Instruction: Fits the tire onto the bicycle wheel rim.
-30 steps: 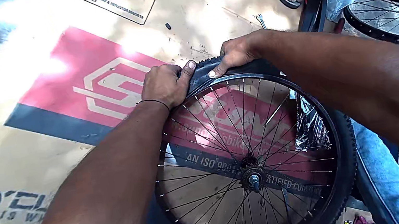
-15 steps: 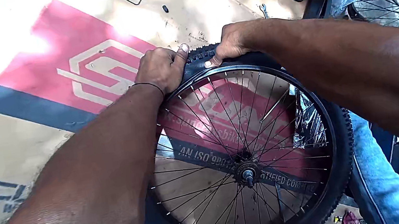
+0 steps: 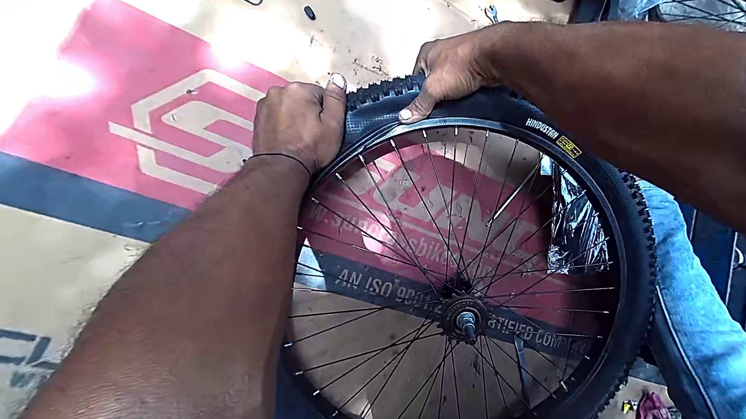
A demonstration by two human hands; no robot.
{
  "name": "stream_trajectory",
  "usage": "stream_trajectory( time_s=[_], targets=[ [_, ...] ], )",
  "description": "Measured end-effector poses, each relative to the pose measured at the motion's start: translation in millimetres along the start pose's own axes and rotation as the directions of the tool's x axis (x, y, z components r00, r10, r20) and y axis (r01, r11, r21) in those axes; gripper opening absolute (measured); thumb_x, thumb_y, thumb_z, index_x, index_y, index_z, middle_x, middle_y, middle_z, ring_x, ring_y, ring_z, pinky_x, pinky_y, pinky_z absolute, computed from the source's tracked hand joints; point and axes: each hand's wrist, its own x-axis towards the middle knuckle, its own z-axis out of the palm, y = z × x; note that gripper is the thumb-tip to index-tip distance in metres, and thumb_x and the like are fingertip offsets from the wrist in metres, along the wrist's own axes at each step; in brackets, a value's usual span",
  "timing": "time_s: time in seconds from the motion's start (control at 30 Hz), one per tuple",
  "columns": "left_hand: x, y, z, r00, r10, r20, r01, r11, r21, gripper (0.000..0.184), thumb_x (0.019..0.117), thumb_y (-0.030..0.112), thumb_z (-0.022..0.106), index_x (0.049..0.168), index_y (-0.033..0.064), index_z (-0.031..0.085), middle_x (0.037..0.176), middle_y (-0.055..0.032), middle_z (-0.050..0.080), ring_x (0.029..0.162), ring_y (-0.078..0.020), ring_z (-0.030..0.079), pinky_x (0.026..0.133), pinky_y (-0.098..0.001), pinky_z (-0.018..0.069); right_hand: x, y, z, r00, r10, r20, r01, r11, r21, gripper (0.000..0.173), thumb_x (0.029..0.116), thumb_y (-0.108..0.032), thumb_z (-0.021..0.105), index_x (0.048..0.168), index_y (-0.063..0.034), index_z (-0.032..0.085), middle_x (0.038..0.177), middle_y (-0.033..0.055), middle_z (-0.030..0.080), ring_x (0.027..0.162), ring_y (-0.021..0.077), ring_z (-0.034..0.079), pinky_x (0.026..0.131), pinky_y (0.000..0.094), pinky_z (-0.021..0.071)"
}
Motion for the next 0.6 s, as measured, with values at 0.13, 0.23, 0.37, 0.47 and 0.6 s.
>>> stream_trajectory(
  time_s=[0.13, 0.23, 0.37, 0.47, 0.6],
  targets=[
    [-0.6, 3.3, -4.2, 0.999, -0.040, 0.024, 0.039, 0.998, 0.048, 0.070, 0.1074, 0.052, 0.015, 0.071, 0.0032, 0.050, 0.076, -0.0255, 0.061, 0.084, -0.0481, 0.066, 0.067, -0.0673, 0.0447, 0.9, -7.8, 1.5, 0.994, 0.100, -0.039, -0.100, 0.995, 0.007, 0.052, 0.0866, -0.061, 0.074, 0.097, -0.0098, 0.071, 0.084, 0.0037, 0.068, 0.074, 0.0120, 0.066, 0.069, 0.0358, 0.0557],
    [2.8, 0.7, -1.5, 0.998, -0.050, 0.040, 0.049, 0.998, 0.039, 0.067, 0.1074, 0.050, 0.017, 0.070, 0.0036, 0.049, 0.075, -0.0255, 0.061, 0.083, -0.0483, 0.065, 0.067, -0.0673, 0.0445, 1.9, -13.3, 4.1, 0.983, 0.169, -0.079, -0.171, 0.985, -0.017, 0.055, 0.0839, -0.064, 0.075, 0.099, -0.0108, 0.072, 0.086, 0.0039, 0.068, 0.078, 0.0130, 0.066, 0.071, 0.0376, 0.0549],
    [2.9, -3.1, 3.8, 0.999, -0.044, -0.003, 0.044, 0.999, 0.019, 0.064, 0.1070, 0.046, 0.018, 0.070, 0.0027, 0.047, 0.076, -0.0273, 0.060, 0.084, -0.0497, 0.065, 0.066, -0.0672, 0.0441, 1.8, -20.9, 4.6, 0.972, 0.205, -0.114, -0.216, 0.972, -0.093, 0.063, 0.0806, -0.069, 0.075, 0.107, -0.0122, 0.073, 0.095, 0.0042, 0.069, 0.088, 0.0152, 0.066, 0.079, 0.0420, 0.0540],
    [2.0, -5.2, 7.6, 0.998, -0.033, -0.046, 0.033, 0.999, 0.010, 0.062, 0.1072, 0.044, 0.019, 0.072, 0.0012, 0.047, 0.077, -0.0289, 0.061, 0.086, -0.0512, 0.066, 0.068, -0.0681, 0.0441, 1.1, -24.7, 4.8, 0.969, 0.215, -0.123, -0.230, 0.965, -0.126, 0.064, 0.0806, -0.070, 0.074, 0.106, -0.0118, 0.072, 0.097, 0.0049, 0.069, 0.091, 0.0167, 0.066, 0.080, 0.0441, 0.0534],
    [6.2, -1.8, 4.1, 0.998, -0.057, 0.016, 0.057, 0.998, 0.016, 0.061, 0.1075, 0.042, 0.019, 0.073, 0.0014, 0.049, 0.079, -0.0283, 0.061, 0.087, -0.0501, 0.066, 0.069, -0.0677, 0.0447, -1.7, -25.3, 3.4, 0.967, 0.238, -0.093, -0.246, 0.965, -0.093, 0.065, 0.0817, -0.070, 0.073, 0.110, -0.0110, 0.072, 0.098, 0.0060, 0.070, 0.091, 0.0164, 0.067, 0.081, 0.0430, 0.0540]
  ],
)
